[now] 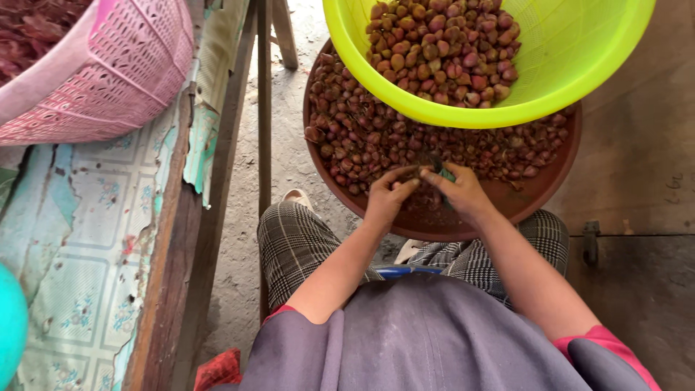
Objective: The person sits on a low stool and peels the outer skin off shallots one at a time, using a small knife in one hand to trim and loosen the skins while pulling them off by hand. Peeled shallots are dropped into a yellow colander basket, and peels are discarded into a pink basket beside the work tray.
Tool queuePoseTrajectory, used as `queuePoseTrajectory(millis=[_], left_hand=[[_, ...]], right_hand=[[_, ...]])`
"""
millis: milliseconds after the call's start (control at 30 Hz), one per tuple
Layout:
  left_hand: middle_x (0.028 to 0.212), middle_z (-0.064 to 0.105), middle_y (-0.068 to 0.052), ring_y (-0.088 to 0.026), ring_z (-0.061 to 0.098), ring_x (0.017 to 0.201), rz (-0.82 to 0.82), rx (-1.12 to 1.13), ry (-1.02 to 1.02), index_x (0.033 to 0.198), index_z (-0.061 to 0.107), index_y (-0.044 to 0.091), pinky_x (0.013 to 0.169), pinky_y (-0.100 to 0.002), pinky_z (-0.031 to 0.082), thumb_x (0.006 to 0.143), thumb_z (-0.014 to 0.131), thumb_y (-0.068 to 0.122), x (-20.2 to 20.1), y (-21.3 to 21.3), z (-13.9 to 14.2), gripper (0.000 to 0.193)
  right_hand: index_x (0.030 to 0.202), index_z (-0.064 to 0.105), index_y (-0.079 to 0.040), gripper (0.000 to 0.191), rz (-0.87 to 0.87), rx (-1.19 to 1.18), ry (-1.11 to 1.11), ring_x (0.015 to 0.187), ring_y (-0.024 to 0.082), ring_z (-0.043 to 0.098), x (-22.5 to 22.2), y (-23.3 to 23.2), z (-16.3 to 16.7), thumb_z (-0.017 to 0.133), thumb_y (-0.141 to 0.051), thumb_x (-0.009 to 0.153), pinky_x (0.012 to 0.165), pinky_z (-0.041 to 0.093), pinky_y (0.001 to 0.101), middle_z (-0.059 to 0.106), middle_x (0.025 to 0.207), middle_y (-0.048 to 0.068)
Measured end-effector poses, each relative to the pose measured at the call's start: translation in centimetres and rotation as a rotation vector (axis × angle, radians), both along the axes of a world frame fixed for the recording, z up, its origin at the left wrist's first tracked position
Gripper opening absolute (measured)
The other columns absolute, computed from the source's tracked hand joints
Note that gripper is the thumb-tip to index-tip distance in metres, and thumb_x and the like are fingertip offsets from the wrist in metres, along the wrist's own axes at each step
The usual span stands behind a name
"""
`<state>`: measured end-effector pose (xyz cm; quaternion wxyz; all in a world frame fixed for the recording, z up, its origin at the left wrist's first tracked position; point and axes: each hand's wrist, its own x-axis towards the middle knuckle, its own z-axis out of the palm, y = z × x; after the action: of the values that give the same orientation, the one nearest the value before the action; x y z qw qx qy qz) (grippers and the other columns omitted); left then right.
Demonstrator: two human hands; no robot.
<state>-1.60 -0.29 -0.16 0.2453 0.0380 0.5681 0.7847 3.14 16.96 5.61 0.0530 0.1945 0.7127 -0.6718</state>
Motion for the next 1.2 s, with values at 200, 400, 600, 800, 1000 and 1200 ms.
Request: queuePoseTrajectory(millis=[200,400,600,800,1000,1200], left_hand=[[0.073,0.049,0.012,0.002,0.038,0.063,-0.026,0.073,-0.048,0.119,0.078,0.001,0.054,-0.016,0.029,0.093,0.079,0.013,1.1,0.7,1.1,0.029],[0.084,0.072,0.003,-0.005,0.062,0.068,-0.057,0.195,-0.26,0.111,0.074,0.0,0.058,-0.022,0.048,0.092,0.073,0.015,0.7,-0.3,1.5,0.024],[0.07,0.056,0.003,-0.006,0.052,0.056,-0.336,0.063,-0.133,0.103,0.073,0.006,0.047,-0.023,0.039,0.092,0.075,0.018,1.5,-0.9,7.3,0.016],[0.09,0.066,0.003,-0.003,0.057,0.075,-0.157,0.134,0.736,0.104,0.072,0.005,0.069,-0.021,0.046,0.099,0.069,0.013,-0.8,2.7,18.2,0.01],[0.144,0.056,-0.019,-0.051,0.04,0.138,0.417,-0.556,1.435,0.143,0.058,0.006,0.108,-0.062,0.035,0.073,0.081,0.059,-6.8,7.4,27.0,0.091],[0.153,0.051,-0.014,-0.044,0.044,0.153,0.232,-0.069,1.454,0.147,0.054,0.011,0.131,-0.061,0.036,0.104,0.071,0.028,-1.2,3.6,24.3,0.049]], right_hand=[[0.108,0.073,-0.002,0.016,-0.062,0.123,0.227,0.084,0.005,0.064,1.6,-0.3,-2.2,0.07,-0.015,0.098,0.074,0.052,0.0228,0.073,0.092,-0.001],[0.12,0.067,-0.002,0.029,-0.069,0.25,0.418,0.093,0.003,0.06,2.5,0.1,-0.9,0.071,-0.009,0.092,0.079,0.048,0.0217,0.068,0.104,-0.002],[0.116,0.073,-0.003,0.026,-0.059,0.296,0.042,0.064,0.01,0.062,3.3,1.3,-0.1,0.074,-0.016,0.093,0.058,0.05,0.0273,0.072,0.084,0.004],[0.113,0.069,0.001,0.025,-0.066,-0.167,0.259,0.067,0.012,0.068,3.9,0.7,2.0,0.074,-0.015,0.095,0.06,0.054,0.0279,0.072,0.084,0.008],[0.115,0.069,-0.004,0.034,-0.17,0.344,0.177,0.065,0.015,0.065,1.8,0.6,4.2,0.079,-0.02,0.086,0.061,0.054,0.0354,0.072,0.081,0.012],[0.121,0.065,-0.011,0.045,0.069,1.065,-0.009,0.104,0.039,0.068,1.9,4.1,1.0,0.08,-0.021,0.08,0.087,0.056,0.0472,0.068,0.114,0.019]])
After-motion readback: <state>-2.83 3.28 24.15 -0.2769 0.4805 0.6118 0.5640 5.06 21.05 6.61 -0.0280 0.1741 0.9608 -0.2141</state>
